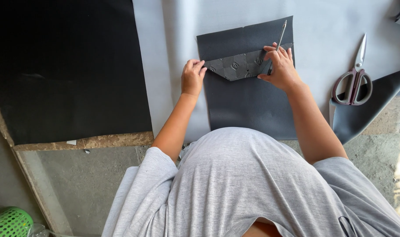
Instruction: Cutting a large piece of grey fabric with scissors and then tracing a template onto a piece of black fabric using a pen.
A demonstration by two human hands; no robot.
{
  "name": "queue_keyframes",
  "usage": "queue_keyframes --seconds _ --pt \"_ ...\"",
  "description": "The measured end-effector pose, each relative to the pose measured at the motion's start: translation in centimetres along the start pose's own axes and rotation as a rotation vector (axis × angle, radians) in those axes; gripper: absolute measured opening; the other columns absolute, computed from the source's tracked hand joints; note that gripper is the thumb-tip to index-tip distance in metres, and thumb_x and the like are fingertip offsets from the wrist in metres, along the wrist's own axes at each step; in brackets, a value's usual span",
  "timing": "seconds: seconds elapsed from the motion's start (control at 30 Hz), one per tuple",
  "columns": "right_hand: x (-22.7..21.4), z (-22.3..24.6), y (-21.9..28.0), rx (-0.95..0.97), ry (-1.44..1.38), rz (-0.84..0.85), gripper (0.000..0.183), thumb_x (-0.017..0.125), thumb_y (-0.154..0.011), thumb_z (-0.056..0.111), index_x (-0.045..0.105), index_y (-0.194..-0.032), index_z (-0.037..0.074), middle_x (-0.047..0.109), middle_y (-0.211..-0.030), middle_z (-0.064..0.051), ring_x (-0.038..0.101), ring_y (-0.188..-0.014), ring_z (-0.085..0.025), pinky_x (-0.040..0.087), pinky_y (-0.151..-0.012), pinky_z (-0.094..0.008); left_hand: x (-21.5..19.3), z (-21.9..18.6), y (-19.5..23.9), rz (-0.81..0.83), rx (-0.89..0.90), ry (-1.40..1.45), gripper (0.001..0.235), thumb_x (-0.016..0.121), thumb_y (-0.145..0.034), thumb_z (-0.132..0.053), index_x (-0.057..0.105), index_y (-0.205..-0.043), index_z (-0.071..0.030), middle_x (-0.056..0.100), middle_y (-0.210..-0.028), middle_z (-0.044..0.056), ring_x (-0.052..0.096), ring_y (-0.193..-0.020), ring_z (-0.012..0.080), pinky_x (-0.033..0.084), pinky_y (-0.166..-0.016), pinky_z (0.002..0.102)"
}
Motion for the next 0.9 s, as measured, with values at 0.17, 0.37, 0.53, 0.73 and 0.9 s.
queue_keyframes --seconds 0.17,0.37,0.53,0.73,0.9 --pt "0.24 -0.2 0.22 0.038 -0.018 -0.025 0.063 0.091 -0.071 0.02 0.048 -0.116 0.013 0.048 -0.158 -0.011 0.027 -0.154 -0.039 0.01 -0.118 -0.073 0.0 -0.04 -0.13 0.024 -0.039 -0.054 0.027 0.082 -0.087 -0.015 0.077 -0.113 -0.012 0.063 -0.106 0.003 0.068 -0.097 0.0224 0.06 -0.087 0.034" --pt "0.18 -0.18 0.36 0.063 -0.039 -0.071 0.062 0.092 -0.07 0.017 0.051 -0.116 0.014 0.051 -0.156 -0.014 0.031 -0.153 -0.04 0.011 -0.114 -0.081 0.03 0.02 -0.22 0.05 -0.087 -0.107 0.025 0.083 -0.088 -0.021 0.077 -0.112 -0.017 0.064 -0.106 0.001 0.071 -0.098 0.0182 0.061 -0.086 0.03" --pt "-0.01 0.1 0.34 0.058 -0.051 -0.073 0.062 0.093 -0.07 0.017 0.05 -0.116 0.013 0.051 -0.155 -0.015 0.03 -0.153 -0.041 0.011 -0.114 -0.081 0.15 0.08 -0.15 0.039 -0.075 -0.111 0.026 0.084 -0.087 -0.021 0.077 -0.112 -0.017 0.064 -0.106 0.001 0.071 -0.098 0.0191 0.062 -0.086 0.031" --pt "0.03 -0.05 0.24 0.061 -0.07 -0.08 0.062 0.093 -0.07 0.017 0.051 -0.116 0.013 0.052 -0.155 -0.016 0.03 -0.153 -0.041 0.01 -0.114 -0.081 0.05 -0.01 -0.25 0.04 -0.083 -0.122 0.026 0.084 -0.087 -0.021 0.078 -0.111 -0.017 0.064 -0.106 0.0 0.071 -0.097 0.0179 0.062 -0.085 0.03" --pt "-0.05 0.0 0.2 0.053 -0.059 -0.08 0.063 0.093 -0.068 0.017 0.051 -0.115 0.013 0.052 -0.155 -0.015 0.031 -0.153 -0.041 0.011 -0.113 -0.082 -0.05 0.06 -0.23 0.049 -0.1 -0.119 0.025 0.083 -0.088 -0.021 0.077 -0.112 -0.018 0.063 -0.106 0.0 0.071 -0.098 0.0176 0.062 -0.085 0.03"
Point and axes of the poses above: each hand's wrist, its own y-axis away from the middle knuckle, its own x-axis out of the palm, z = x × y, the point moved 7 cm from there along -y, towards the middle knuckle
